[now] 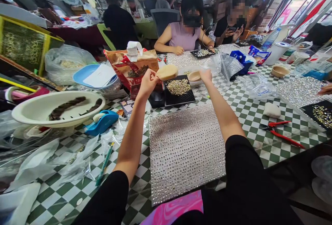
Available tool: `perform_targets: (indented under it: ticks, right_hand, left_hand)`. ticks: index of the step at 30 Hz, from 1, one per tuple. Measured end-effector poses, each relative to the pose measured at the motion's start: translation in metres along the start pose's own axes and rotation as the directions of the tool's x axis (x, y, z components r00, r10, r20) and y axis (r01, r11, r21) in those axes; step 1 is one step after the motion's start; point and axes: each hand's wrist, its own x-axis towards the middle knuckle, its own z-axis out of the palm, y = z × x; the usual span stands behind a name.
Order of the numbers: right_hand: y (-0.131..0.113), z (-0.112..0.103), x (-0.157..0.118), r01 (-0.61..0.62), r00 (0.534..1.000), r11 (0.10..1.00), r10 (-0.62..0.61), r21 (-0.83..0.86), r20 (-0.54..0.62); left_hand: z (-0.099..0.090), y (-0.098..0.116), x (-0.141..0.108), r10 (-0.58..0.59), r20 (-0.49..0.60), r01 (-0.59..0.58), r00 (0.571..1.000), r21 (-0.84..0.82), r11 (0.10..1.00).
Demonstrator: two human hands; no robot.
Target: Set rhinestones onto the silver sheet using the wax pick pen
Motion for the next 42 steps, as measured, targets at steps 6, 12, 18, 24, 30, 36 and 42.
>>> perform_targets:
  ticks: [6,12,18,24,30,36,42]
  right_hand:
    - [-0.004,0.001,0.009,-0.019,0.999,0.999,0.02,-0.037,0.028]
    - [-0.006,-0.037,-0.008,0.007,1.0,0.997,-0.008,0.074,0.012]
    - [0.017,-0.067,-0.066,0.088,0.993,0.988,-0.097,0.127,0.065]
    - [0.029,-0.063,-0.108,0.073,0.975,0.987,-0.1,0.141,0.2]
    - [0.021,-0.063,-0.114,0.067,0.958,0.979,-0.118,0.193,0.263]
    - [0.021,-0.064,-0.112,0.063,0.952,0.974,-0.125,0.219,0.281]
    - [0.019,-0.064,-0.113,0.055,0.949,0.97,-0.125,0.238,0.289]
  left_hand:
    - [0.002,0.003,0.002,-0.102,-0.058,0.099,0.993,-0.049,0.994]
    - [0.008,0.01,0.001,-0.101,-0.066,0.096,0.993,-0.077,0.992]
    - [0.018,0.015,-0.002,-0.086,-0.088,0.081,0.992,-0.057,0.995]
    - [0.031,0.01,-0.006,-0.102,-0.059,0.101,0.993,-0.016,0.995]
    - [0.037,0.004,-0.008,-0.085,-0.004,0.085,0.996,0.012,0.996]
    - [0.048,0.006,-0.01,-0.055,0.006,0.054,0.998,0.03,0.998]
    - [0.044,0.009,-0.007,-0.088,-0.061,0.091,0.994,0.047,0.995]
